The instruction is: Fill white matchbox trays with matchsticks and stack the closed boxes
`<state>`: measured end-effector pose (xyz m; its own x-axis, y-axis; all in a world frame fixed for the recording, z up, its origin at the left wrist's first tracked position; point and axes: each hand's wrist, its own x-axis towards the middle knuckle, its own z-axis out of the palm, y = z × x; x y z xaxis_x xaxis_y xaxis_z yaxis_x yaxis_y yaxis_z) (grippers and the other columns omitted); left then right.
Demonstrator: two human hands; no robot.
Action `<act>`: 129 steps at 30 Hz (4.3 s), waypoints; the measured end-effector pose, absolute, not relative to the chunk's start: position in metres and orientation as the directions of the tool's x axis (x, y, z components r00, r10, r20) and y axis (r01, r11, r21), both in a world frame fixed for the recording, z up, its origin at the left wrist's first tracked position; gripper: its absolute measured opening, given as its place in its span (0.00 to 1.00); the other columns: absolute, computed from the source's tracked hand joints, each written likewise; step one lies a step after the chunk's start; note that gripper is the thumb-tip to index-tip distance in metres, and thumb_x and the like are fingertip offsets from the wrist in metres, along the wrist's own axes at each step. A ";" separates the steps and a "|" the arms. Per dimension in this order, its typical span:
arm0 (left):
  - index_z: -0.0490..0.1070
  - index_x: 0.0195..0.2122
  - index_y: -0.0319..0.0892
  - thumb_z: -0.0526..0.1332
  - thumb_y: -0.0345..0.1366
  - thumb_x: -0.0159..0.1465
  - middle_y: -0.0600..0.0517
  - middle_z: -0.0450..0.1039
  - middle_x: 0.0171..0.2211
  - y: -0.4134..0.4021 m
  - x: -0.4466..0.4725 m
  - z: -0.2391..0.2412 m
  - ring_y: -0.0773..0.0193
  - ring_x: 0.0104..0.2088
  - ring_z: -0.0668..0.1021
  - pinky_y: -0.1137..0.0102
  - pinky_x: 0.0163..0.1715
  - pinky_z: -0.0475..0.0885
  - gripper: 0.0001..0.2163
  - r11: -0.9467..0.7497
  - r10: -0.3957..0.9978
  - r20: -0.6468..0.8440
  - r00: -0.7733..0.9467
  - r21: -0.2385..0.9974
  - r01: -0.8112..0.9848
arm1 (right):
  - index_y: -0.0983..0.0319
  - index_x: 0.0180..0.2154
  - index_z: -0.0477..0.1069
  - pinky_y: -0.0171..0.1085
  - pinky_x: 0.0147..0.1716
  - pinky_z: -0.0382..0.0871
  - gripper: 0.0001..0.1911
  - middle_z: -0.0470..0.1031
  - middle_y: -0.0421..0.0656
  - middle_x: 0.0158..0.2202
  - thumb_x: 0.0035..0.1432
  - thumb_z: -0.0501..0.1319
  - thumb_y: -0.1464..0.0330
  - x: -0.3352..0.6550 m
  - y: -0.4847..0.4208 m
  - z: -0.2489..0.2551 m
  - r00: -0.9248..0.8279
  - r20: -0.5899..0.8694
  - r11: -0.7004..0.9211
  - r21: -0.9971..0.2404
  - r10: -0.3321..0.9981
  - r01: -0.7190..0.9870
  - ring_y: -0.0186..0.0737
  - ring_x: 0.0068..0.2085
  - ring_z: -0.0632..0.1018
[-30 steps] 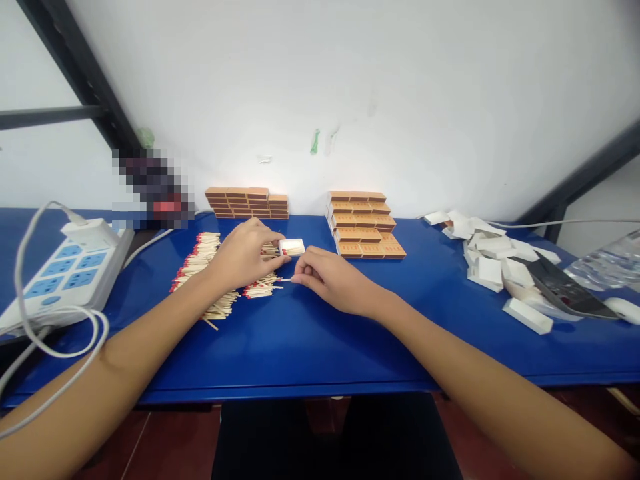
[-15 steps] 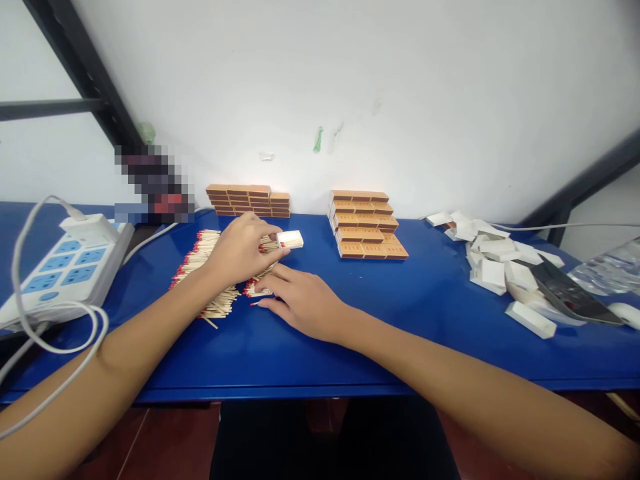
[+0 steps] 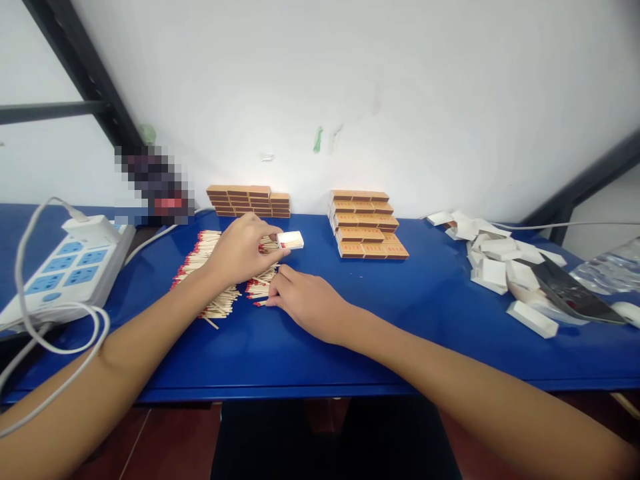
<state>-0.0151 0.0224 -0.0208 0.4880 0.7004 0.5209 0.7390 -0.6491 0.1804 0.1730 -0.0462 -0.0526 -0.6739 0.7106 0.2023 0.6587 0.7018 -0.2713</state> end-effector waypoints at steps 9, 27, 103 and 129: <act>0.84 0.43 0.43 0.68 0.42 0.65 0.45 0.83 0.37 0.023 -0.015 -0.022 0.49 0.43 0.78 0.57 0.44 0.73 0.11 -0.710 0.657 0.502 0.562 0.161 0.686 | 0.61 0.44 0.70 0.39 0.38 0.66 0.08 0.73 0.45 0.46 0.77 0.57 0.65 0.211 -0.028 -0.034 -0.598 0.282 0.661 -0.333 0.750 0.672 0.38 0.37 0.74; 0.84 0.48 0.46 0.71 0.50 0.64 0.47 0.81 0.37 0.013 -0.009 -0.018 0.53 0.44 0.79 0.62 0.43 0.76 0.16 -0.778 0.619 0.478 0.623 0.265 0.569 | 0.61 0.45 0.73 0.38 0.35 0.59 0.07 0.72 0.45 0.43 0.75 0.57 0.68 0.228 -0.012 -0.028 -0.495 0.459 0.645 -0.264 0.738 0.717 0.39 0.37 0.72; 0.84 0.48 0.45 0.69 0.48 0.67 0.47 0.82 0.37 0.013 -0.008 -0.020 0.53 0.44 0.78 0.61 0.43 0.75 0.15 -0.781 0.616 0.455 0.643 0.245 0.575 | 0.62 0.43 0.75 0.37 0.37 0.60 0.07 0.72 0.43 0.40 0.73 0.58 0.70 0.229 -0.022 -0.022 -0.574 0.416 0.708 -0.360 0.705 0.608 0.37 0.36 0.71; 0.83 0.49 0.42 0.67 0.45 0.67 0.44 0.83 0.39 0.021 -0.012 -0.022 0.50 0.45 0.79 0.57 0.45 0.75 0.15 -0.744 0.636 0.481 0.603 0.173 0.646 | 0.62 0.46 0.71 0.40 0.42 0.67 0.07 0.75 0.46 0.50 0.76 0.59 0.65 0.210 -0.045 -0.025 -0.664 0.104 0.620 -0.488 0.740 0.614 0.40 0.43 0.77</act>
<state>-0.0124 0.0205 -0.0222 0.6034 0.6360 0.4811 0.6460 -0.7435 0.1729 0.2103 -0.0446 -0.0250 -0.6643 0.7402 0.1041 0.6145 0.6200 -0.4879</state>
